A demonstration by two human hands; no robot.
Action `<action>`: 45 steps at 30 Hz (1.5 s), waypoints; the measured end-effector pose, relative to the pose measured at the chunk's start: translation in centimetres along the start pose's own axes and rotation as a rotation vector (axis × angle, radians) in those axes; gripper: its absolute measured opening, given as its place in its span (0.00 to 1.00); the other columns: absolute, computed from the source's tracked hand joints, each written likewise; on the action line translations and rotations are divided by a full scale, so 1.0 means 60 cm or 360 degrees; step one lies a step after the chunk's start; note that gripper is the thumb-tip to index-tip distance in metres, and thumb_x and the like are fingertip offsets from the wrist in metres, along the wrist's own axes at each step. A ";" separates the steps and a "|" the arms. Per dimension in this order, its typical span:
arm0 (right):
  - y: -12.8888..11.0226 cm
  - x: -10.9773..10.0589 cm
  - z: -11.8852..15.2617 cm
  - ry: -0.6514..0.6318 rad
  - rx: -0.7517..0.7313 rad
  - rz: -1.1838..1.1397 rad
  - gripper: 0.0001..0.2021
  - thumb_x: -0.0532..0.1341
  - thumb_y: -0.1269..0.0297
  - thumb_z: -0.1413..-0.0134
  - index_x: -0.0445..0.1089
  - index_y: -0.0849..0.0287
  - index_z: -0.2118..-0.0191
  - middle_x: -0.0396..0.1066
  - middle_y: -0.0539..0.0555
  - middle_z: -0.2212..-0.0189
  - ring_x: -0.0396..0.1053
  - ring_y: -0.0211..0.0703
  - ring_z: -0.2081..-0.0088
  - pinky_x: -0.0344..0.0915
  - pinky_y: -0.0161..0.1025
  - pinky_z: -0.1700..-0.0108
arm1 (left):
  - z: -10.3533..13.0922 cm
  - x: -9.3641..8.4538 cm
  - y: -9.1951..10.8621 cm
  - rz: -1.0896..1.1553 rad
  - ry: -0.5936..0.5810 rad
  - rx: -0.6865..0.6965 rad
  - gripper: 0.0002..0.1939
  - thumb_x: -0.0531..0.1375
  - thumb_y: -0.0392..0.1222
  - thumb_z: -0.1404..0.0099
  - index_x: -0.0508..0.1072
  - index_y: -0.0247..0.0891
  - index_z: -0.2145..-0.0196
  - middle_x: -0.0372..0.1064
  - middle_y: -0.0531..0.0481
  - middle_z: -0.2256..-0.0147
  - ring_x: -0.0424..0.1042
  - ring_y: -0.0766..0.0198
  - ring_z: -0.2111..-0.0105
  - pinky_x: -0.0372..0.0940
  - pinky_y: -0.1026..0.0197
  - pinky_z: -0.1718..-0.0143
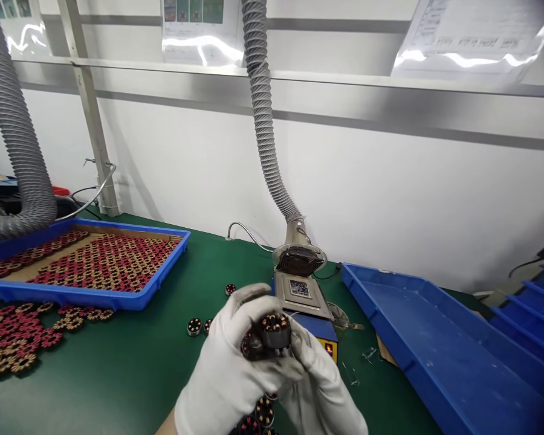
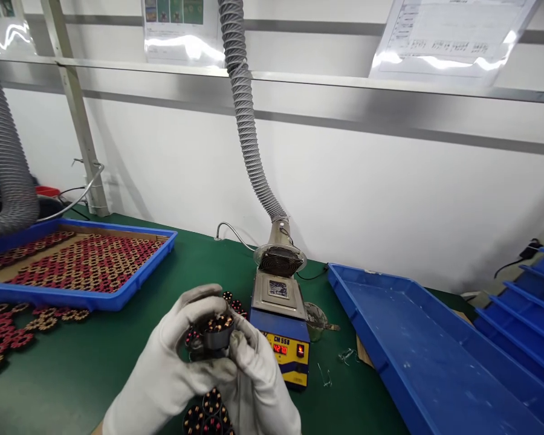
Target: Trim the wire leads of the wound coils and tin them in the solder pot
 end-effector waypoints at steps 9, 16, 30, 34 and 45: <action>0.002 0.004 -0.007 -0.0021 0.0076 -0.0083 0.06 0.67 0.64 0.58 0.73 0.57 0.70 0.72 0.51 0.73 0.69 0.40 0.68 0.66 0.40 0.59 | -0.003 -0.005 0.048 -0.0301 -0.0135 0.0685 0.17 0.60 0.42 0.42 0.66 0.41 0.54 0.68 0.45 0.57 0.67 0.60 0.57 0.63 0.60 0.53; 0.010 -0.010 -0.001 0.0179 0.0036 -0.0010 0.17 0.69 0.64 0.63 0.73 0.57 0.61 0.72 0.56 0.60 0.68 0.45 0.56 0.61 0.41 0.50 | -0.009 -0.032 0.003 0.0262 0.0037 0.0090 0.07 0.54 0.34 0.40 0.72 0.41 0.68 0.72 0.52 0.66 0.70 0.63 0.61 0.64 0.65 0.56; 0.027 0.001 -0.005 0.0048 0.0170 -0.0252 0.16 0.67 0.60 0.58 0.71 0.57 0.60 0.73 0.55 0.64 0.70 0.44 0.63 0.68 0.41 0.60 | -0.003 -0.052 -0.015 0.0503 0.0289 -0.0206 0.10 0.56 0.29 0.43 0.74 0.40 0.70 0.72 0.52 0.66 0.70 0.66 0.64 0.66 0.70 0.62; 0.019 0.019 -0.001 -0.0124 0.0246 -0.0419 0.12 0.64 0.57 0.54 0.72 0.54 0.62 0.73 0.54 0.64 0.70 0.41 0.65 0.68 0.39 0.63 | -0.007 -0.029 0.011 0.0247 -0.0043 -0.0075 0.19 0.62 0.27 0.50 0.72 0.42 0.60 0.68 0.50 0.56 0.68 0.63 0.57 0.64 0.69 0.56; 0.026 -0.013 0.004 0.0193 0.0135 -0.0086 0.14 0.67 0.63 0.59 0.72 0.56 0.62 0.73 0.54 0.62 0.69 0.45 0.58 0.64 0.44 0.51 | -0.006 -0.053 -0.014 0.0563 0.0266 -0.0067 0.06 0.58 0.32 0.43 0.74 0.37 0.71 0.72 0.48 0.68 0.70 0.61 0.63 0.65 0.64 0.59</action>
Point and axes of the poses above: each hand's wrist, its own z-axis away from the middle knuckle, its own x-axis out of the palm, y = z × x, the point moved 9 cm from there along -z, towards the middle knuckle
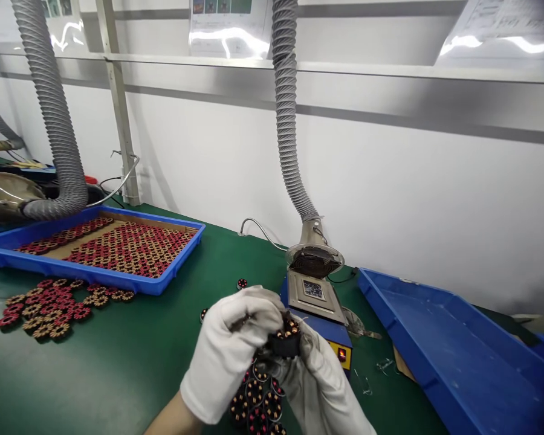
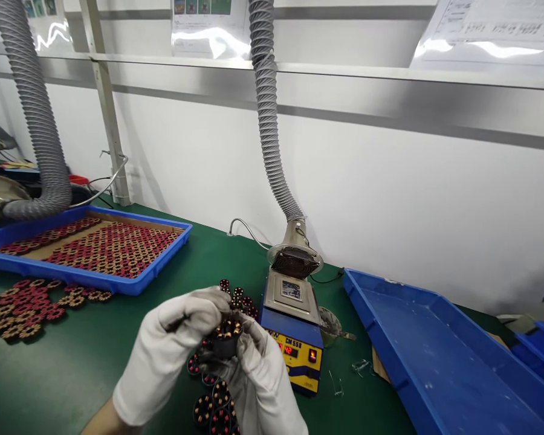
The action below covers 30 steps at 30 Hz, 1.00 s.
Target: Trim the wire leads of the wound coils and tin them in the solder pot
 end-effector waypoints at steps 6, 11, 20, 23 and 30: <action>-0.002 0.012 -0.008 -0.0050 -0.0009 -0.0043 0.17 0.69 0.64 0.63 0.71 0.56 0.61 0.73 0.55 0.63 0.71 0.45 0.60 0.66 0.44 0.54 | 0.005 0.030 -0.022 0.0084 -0.0279 -0.0372 0.07 0.61 0.29 0.48 0.76 0.34 0.69 0.71 0.43 0.63 0.70 0.60 0.64 0.67 0.66 0.65; 0.003 -0.007 -0.012 0.0048 -0.0029 0.0014 0.15 0.70 0.67 0.64 0.72 0.54 0.64 0.74 0.53 0.65 0.72 0.42 0.64 0.68 0.41 0.57 | 0.002 0.003 -0.010 0.0128 -0.0020 -0.0199 0.04 0.60 0.30 0.46 0.75 0.36 0.73 0.72 0.47 0.69 0.70 0.62 0.66 0.67 0.67 0.65; -0.010 0.006 -0.007 0.0015 -0.0103 0.0017 0.16 0.70 0.66 0.65 0.72 0.54 0.64 0.74 0.52 0.64 0.71 0.41 0.66 0.65 0.42 0.53 | 0.003 0.040 -0.014 0.0039 -0.0323 -0.0322 0.07 0.61 0.29 0.48 0.76 0.36 0.72 0.71 0.46 0.64 0.70 0.60 0.63 0.66 0.64 0.60; -0.009 0.005 -0.004 0.0010 -0.0056 0.0006 0.17 0.70 0.65 0.65 0.72 0.55 0.63 0.74 0.52 0.64 0.71 0.42 0.65 0.66 0.42 0.55 | 0.000 0.020 -0.007 0.0039 -0.0145 -0.0196 0.04 0.61 0.30 0.47 0.75 0.36 0.74 0.71 0.46 0.68 0.70 0.60 0.64 0.66 0.64 0.60; 0.006 0.019 -0.004 -0.0255 0.0240 -0.0285 0.15 0.64 0.53 0.56 0.73 0.55 0.62 0.74 0.55 0.64 0.71 0.42 0.66 0.69 0.41 0.63 | 0.001 0.012 0.004 -0.0314 -0.0150 -0.0203 0.16 0.63 0.31 0.50 0.73 0.42 0.61 0.67 0.49 0.55 0.67 0.62 0.56 0.62 0.66 0.53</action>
Point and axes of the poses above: each hand's wrist, its own z-axis away from the middle knuckle, its own x-axis out of the palm, y = z × x, the point moved 9 cm from there along -z, towards the middle knuckle
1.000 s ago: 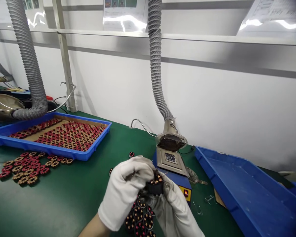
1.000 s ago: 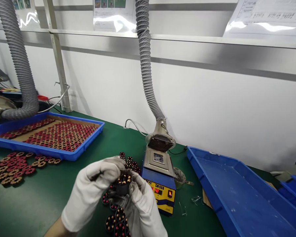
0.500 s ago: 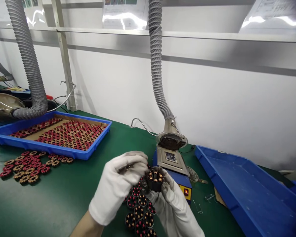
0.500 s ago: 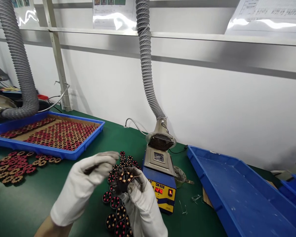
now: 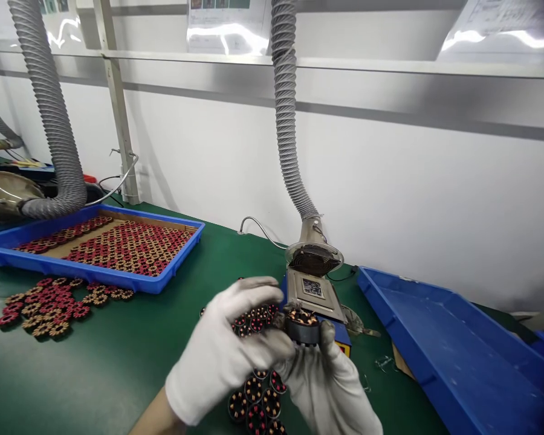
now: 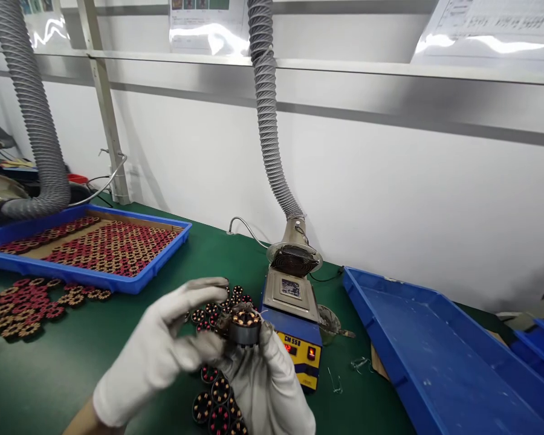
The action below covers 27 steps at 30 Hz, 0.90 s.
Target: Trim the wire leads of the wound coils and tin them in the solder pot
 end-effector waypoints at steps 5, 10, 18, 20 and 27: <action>-0.001 0.004 -0.002 0.0039 -0.0092 0.0014 0.12 0.64 0.53 0.57 0.73 0.52 0.65 0.73 0.53 0.62 0.69 0.43 0.61 0.68 0.42 0.59 | -0.003 0.033 0.016 -0.0002 -0.0230 0.0181 0.15 0.65 0.32 0.51 0.75 0.40 0.63 0.70 0.47 0.60 0.68 0.61 0.59 0.62 0.63 0.53; 0.015 0.000 0.004 0.0049 -0.0030 0.0027 0.13 0.66 0.59 0.58 0.72 0.54 0.62 0.73 0.54 0.62 0.70 0.45 0.60 0.66 0.45 0.56 | -0.008 -0.002 -0.004 0.0447 -0.0006 0.0191 0.05 0.60 0.31 0.47 0.75 0.39 0.74 0.72 0.50 0.70 0.69 0.62 0.64 0.65 0.66 0.62; 0.007 0.010 0.001 -0.0025 -0.0031 -0.0027 0.12 0.64 0.58 0.54 0.73 0.52 0.61 0.74 0.54 0.61 0.72 0.43 0.64 0.67 0.45 0.56 | 0.002 0.020 -0.016 0.0320 -0.0226 -0.0231 0.13 0.54 0.23 0.50 0.74 0.35 0.70 0.70 0.48 0.63 0.69 0.64 0.64 0.64 0.68 0.67; 0.000 0.000 0.002 0.0061 -0.0124 0.0049 0.15 0.65 0.58 0.56 0.72 0.52 0.59 0.74 0.54 0.61 0.71 0.44 0.62 0.66 0.44 0.55 | 0.002 0.027 -0.006 0.0376 -0.0220 -0.0142 0.14 0.52 0.22 0.50 0.73 0.35 0.73 0.70 0.48 0.67 0.69 0.64 0.66 0.63 0.67 0.67; -0.004 -0.032 0.006 0.0166 -0.0174 0.0173 0.15 0.65 0.57 0.57 0.72 0.51 0.60 0.73 0.55 0.59 0.71 0.43 0.62 0.67 0.42 0.57 | 0.004 -0.029 -0.003 0.0468 0.0205 -0.0039 0.12 0.55 0.25 0.46 0.72 0.38 0.69 0.69 0.50 0.62 0.68 0.61 0.58 0.63 0.65 0.59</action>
Point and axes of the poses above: each hand's wrist, its own z-axis away from the middle knuckle, its own x-axis out of the palm, y = z × x, the point moved 9 cm from there along -z, towards the middle knuckle
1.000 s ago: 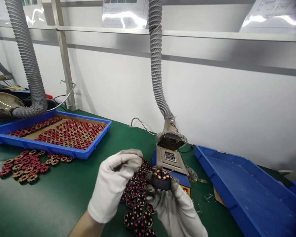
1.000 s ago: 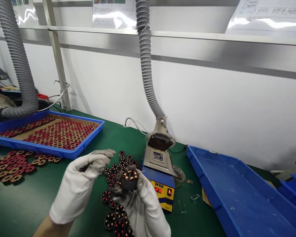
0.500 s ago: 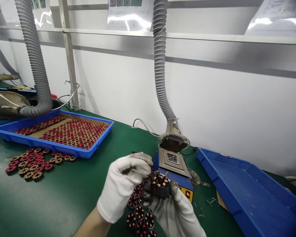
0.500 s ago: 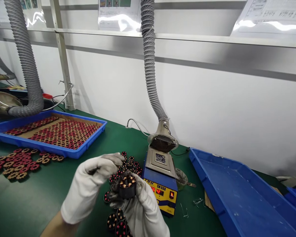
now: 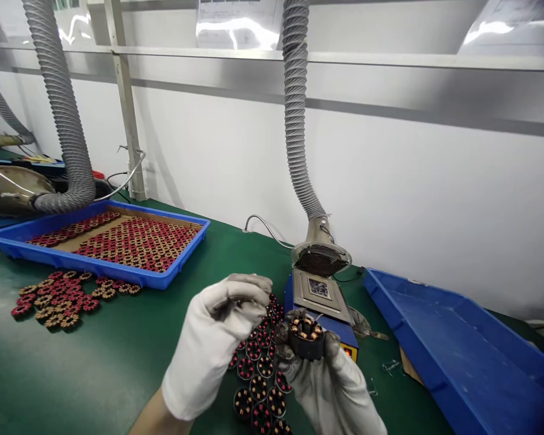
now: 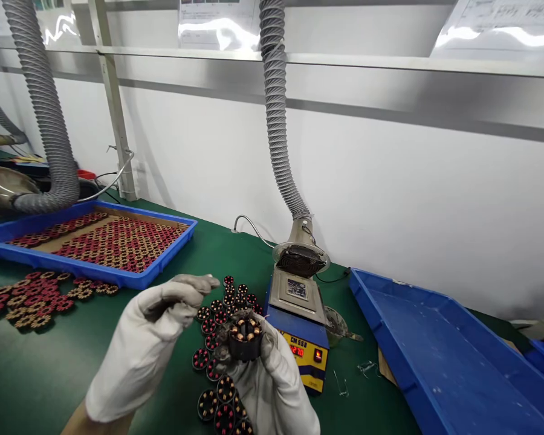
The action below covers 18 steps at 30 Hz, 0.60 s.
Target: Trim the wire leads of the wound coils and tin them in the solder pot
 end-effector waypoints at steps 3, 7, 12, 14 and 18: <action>-0.002 0.002 0.002 0.0019 -0.0019 0.0047 0.16 0.67 0.56 0.59 0.73 0.52 0.61 0.73 0.54 0.58 0.71 0.44 0.61 0.64 0.45 0.52 | 0.001 0.029 -0.013 -0.0206 -0.0320 -0.0180 0.18 0.53 0.22 0.49 0.73 0.40 0.66 0.68 0.51 0.60 0.69 0.65 0.61 0.64 0.70 0.64; -0.017 -0.009 -0.001 0.0111 -0.0178 0.0186 0.21 0.69 0.58 0.64 0.71 0.53 0.59 0.73 0.56 0.59 0.70 0.49 0.58 0.63 0.50 0.50 | 0.008 0.055 0.014 -0.0326 -0.0433 0.0081 0.13 0.53 0.23 0.46 0.72 0.37 0.72 0.69 0.51 0.67 0.68 0.65 0.65 0.63 0.64 0.58; -0.054 -0.006 -0.005 0.0231 -0.0660 0.0513 0.20 0.72 0.68 0.71 0.73 0.54 0.64 0.75 0.54 0.67 0.72 0.45 0.65 0.69 0.40 0.60 | 0.020 0.038 0.058 -0.0496 -0.0206 0.0474 0.09 0.57 0.27 0.44 0.72 0.40 0.73 0.69 0.54 0.69 0.68 0.64 0.63 0.54 0.56 0.46; -0.075 0.010 0.014 0.0351 -0.1005 0.0666 0.20 0.71 0.73 0.70 0.73 0.52 0.64 0.75 0.52 0.66 0.72 0.43 0.65 0.69 0.37 0.61 | 0.012 0.022 0.042 -0.0382 -0.0117 0.0305 0.11 0.57 0.27 0.44 0.73 0.43 0.68 0.69 0.54 0.62 0.67 0.64 0.58 0.57 0.60 0.48; -0.095 0.044 0.080 0.0600 -0.1666 0.0963 0.20 0.68 0.79 0.70 0.73 0.49 0.68 0.72 0.49 0.60 0.69 0.44 0.58 0.66 0.37 0.57 | 0.011 0.054 -0.053 0.0110 -0.0404 -0.0493 0.23 0.61 0.33 0.47 0.66 0.39 0.52 0.66 0.46 0.53 0.65 0.57 0.53 0.62 0.61 0.54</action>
Point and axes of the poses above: each hand's wrist, its own z-axis away from the middle knuckle, its own x-axis out of the palm, y = z × x, the point moved 9 cm from there along -z, towards the middle knuckle
